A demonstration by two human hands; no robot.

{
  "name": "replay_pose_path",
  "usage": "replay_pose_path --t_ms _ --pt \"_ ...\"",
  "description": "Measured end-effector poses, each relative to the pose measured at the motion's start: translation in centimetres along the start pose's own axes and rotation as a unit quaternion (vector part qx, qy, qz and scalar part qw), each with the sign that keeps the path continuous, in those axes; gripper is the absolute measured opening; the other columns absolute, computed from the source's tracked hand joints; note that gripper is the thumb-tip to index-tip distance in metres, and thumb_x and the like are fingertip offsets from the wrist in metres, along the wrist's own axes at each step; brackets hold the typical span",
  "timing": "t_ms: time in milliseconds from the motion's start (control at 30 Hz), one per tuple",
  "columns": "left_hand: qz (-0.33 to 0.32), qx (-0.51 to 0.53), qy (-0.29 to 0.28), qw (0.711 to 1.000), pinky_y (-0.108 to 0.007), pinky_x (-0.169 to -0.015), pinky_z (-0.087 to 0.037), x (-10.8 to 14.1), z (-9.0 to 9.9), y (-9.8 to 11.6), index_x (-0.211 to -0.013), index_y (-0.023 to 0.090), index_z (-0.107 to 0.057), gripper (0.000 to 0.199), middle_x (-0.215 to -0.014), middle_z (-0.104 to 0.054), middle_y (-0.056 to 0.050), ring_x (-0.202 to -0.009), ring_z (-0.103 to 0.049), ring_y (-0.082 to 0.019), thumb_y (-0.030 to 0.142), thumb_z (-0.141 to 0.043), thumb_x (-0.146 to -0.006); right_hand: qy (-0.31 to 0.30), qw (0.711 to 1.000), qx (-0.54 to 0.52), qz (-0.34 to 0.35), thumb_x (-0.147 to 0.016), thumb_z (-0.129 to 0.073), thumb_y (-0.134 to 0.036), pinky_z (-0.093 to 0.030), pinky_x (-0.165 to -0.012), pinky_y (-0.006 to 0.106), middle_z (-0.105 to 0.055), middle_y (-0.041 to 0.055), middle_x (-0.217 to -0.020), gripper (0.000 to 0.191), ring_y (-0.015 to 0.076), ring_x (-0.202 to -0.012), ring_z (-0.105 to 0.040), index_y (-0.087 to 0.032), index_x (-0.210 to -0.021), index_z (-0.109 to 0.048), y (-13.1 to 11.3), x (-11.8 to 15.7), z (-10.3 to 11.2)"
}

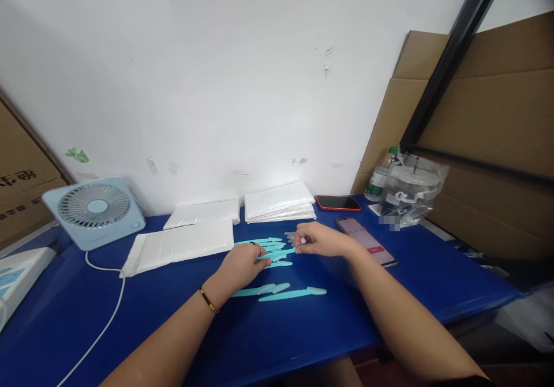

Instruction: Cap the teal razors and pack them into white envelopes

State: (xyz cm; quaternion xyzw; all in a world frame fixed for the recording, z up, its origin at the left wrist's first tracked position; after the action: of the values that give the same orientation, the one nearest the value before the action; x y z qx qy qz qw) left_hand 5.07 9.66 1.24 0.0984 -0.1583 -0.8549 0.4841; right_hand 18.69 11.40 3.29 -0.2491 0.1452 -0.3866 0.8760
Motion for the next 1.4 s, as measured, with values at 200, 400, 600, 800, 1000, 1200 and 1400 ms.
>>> replay_pose_path --t_ms 200,400,600,800,1000,1200,1400 --pt "-0.018 0.018 0.011 1.0 -0.025 -0.068 -0.038 -0.3 0.8 -0.5 -0.079 0.021 -0.067 0.031 -0.088 -0.067 -0.003 -0.079 -0.059 -0.017 0.036 -0.04 -0.088 -0.005 1.0 0.004 0.007 -0.076 -0.064 -0.027 -0.04 -0.061 0.021 -0.059 0.0027 -0.084 0.011 0.0122 -0.07 -0.055 -0.016 -0.079 -0.065 0.3 -0.7 -0.7" --pt "0.042 -0.049 0.054 0.996 -0.029 -0.072 -0.04 -0.1 3.2 -2.8 -0.089 0.024 -0.067 0.029 -0.094 -0.065 -0.003 -0.083 -0.06 -0.02 0.042 -0.045 -0.085 0.058 0.996 0.001 -0.064 -0.071 -0.067 -0.028 -0.038 -0.057 0.022 -0.063 0.0029 -0.076 0.014 0.0128 -0.065 -0.055 -0.015 -0.077 -0.068 3.0 -0.6 0.9" --pt "0.017 -0.008 -0.085 0.996 -0.026 -0.06 -0.039 2.0 2.5 -2.1 -0.08 0.024 -0.068 0.032 -0.086 -0.065 -0.001 -0.076 -0.059 -0.019 0.05 -0.067 -0.062 0.086 0.995 -0.037 -0.039 -0.074 -0.065 -0.033 -0.039 -0.058 0.021 -0.065 0.0038 -0.079 0.018 0.0126 -0.066 -0.056 -0.016 -0.08 -0.07 2.0 -0.3 1.5" --pt "0.032 0.027 -0.182 0.982 -0.024 -0.051 -0.034 2.9 0.2 -2.1 -0.069 0.022 -0.068 0.013 -0.068 -0.065 0.0 -0.062 -0.056 -0.016 0.034 -0.063 -0.065 0.012 0.997 -0.069 0.028 -0.077 -0.063 -0.038 -0.04 -0.055 0.02 -0.065 0.0028 -0.077 0.023 0.0109 -0.063 -0.056 -0.017 -0.084 -0.071 -2.2 -0.7 -1.0" --pt "-0.01 0.04 -0.031 0.999 -0.024 -0.059 -0.035 0.9 2.2 -0.4 -0.079 0.022 -0.063 0.017 -0.078 -0.065 0.001 -0.07 -0.055 -0.015 0.035 -0.051 -0.079 0.006 0.994 -0.108 0.017 -0.075 -0.065 -0.04 -0.038 -0.049 0.018 -0.062 0.0001 -0.064 0.031 0.01 -0.055 -0.053 -0.016 -0.095 -0.069 -3.3 -1.3 -2.3" --pt "-0.001 -0.034 0.038 0.999 -0.027 -0.062 -0.035 -0.4 1.9 -0.7 -0.084 0.022 -0.06 0.017 -0.079 -0.065 -0.001 -0.073 -0.057 -0.017 0.035 -0.049 -0.083 0.031 0.981 -0.184 -0.057 -0.075 -0.062 -0.042 -0.04 -0.043 0.018 -0.064 0.0031 -0.065 0.031 0.0089 -0.047 -0.053 -0.013 -0.083 -0.068 1.1 -1.6 -2.2" --pt "0.005 -0.029 0.053 0.998 -0.028 -0.069 -0.039 -0.2 2.7 -1.3 -0.089 0.022 -0.061 0.018 -0.09 -0.064 -0.002 -0.083 -0.058 -0.019 0.035 -0.055 -0.079 0.081 0.98 -0.145 -0.109 -0.069 -0.068 -0.042 -0.04 -0.049 0.021 -0.065 0.0042 -0.066 0.033 0.0097 -0.052 -0.052 -0.012 -0.082 -0.071 4.2 -1.1 0.0"
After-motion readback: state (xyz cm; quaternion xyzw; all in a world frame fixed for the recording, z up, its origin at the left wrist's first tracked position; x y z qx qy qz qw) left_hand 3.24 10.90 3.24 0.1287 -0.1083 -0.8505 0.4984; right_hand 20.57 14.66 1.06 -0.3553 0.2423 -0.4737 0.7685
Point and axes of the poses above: each hand's wrist, its own x-axis away from the middle knuckle, its own z-axis out of the back of the hand, y = z × x, the point moved 10 cm from there along -x, towards the middle knuckle
